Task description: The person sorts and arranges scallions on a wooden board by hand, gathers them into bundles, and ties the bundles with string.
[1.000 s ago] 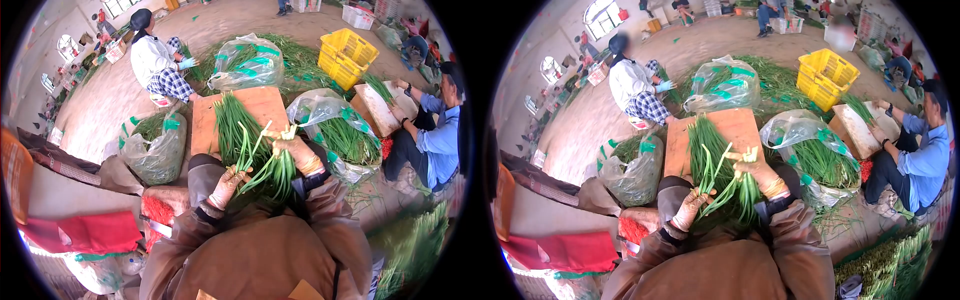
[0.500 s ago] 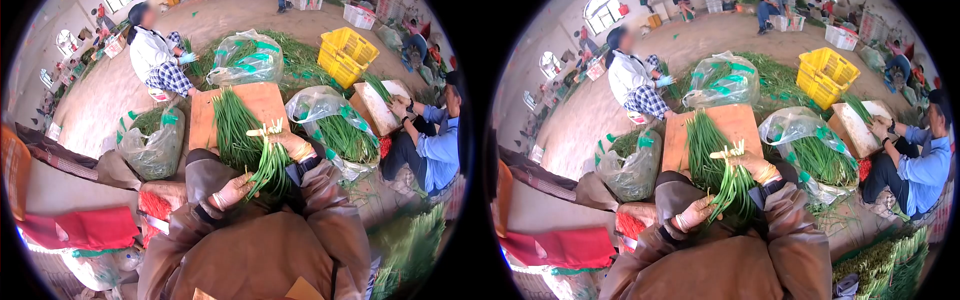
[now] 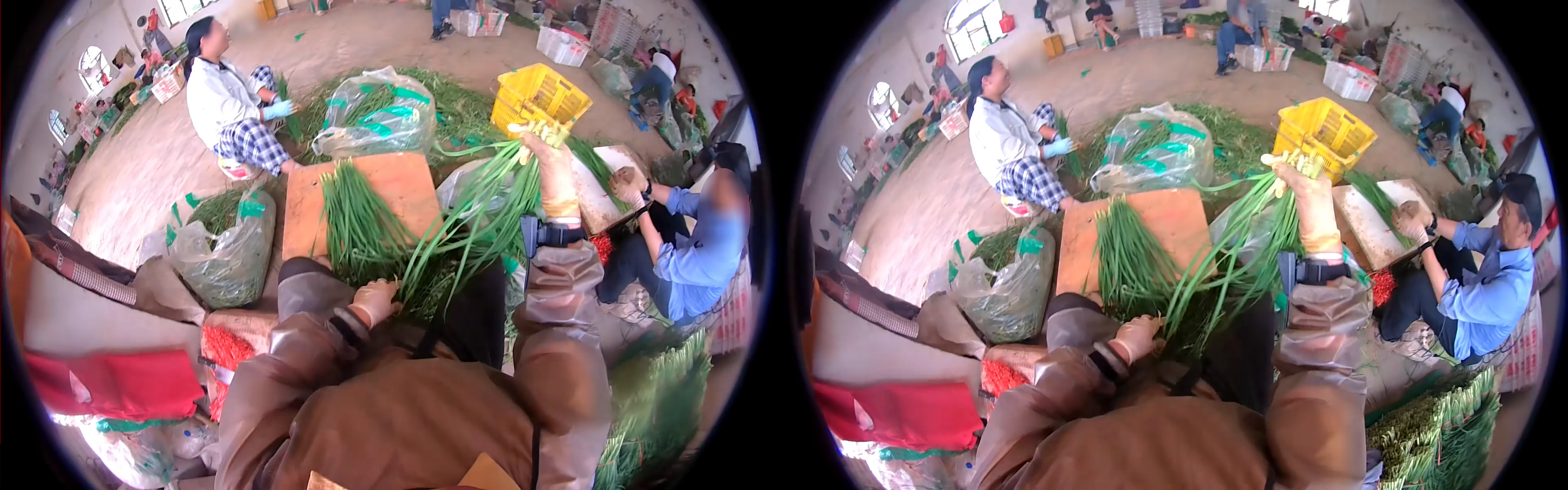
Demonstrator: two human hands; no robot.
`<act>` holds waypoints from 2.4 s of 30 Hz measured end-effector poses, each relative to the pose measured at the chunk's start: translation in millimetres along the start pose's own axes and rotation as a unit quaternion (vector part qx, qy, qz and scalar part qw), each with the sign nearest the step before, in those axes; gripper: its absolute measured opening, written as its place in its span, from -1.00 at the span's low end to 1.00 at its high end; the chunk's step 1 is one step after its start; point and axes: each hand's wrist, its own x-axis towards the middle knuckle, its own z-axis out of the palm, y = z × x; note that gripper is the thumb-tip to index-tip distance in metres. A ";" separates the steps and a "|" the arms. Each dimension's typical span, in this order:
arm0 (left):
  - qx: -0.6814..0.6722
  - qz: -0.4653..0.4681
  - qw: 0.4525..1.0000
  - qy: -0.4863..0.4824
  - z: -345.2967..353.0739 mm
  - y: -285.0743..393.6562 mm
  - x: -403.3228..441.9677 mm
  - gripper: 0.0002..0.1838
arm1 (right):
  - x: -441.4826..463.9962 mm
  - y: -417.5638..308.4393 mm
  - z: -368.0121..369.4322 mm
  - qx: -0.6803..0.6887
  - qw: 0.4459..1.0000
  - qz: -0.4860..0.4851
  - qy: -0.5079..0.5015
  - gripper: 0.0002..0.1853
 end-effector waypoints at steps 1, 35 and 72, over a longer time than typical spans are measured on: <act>0.002 0.008 1.000 0.010 -10.8 6.0 0.4 -0.39 | 1.0 -14.2 -0.8 0.050 0.998 -0.025 0.038 -0.79; -0.771 0.105 0.619 -0.110 -131.6 69.1 -29.5 -0.42 | -53.9 -25.2 132.6 -0.022 0.958 -0.152 -0.241 -0.32; -0.647 0.384 0.478 0.453 -220.3 -50.4 -99.0 -0.84 | -137.0 50.8 59.7 0.130 0.947 0.258 -0.143 -0.70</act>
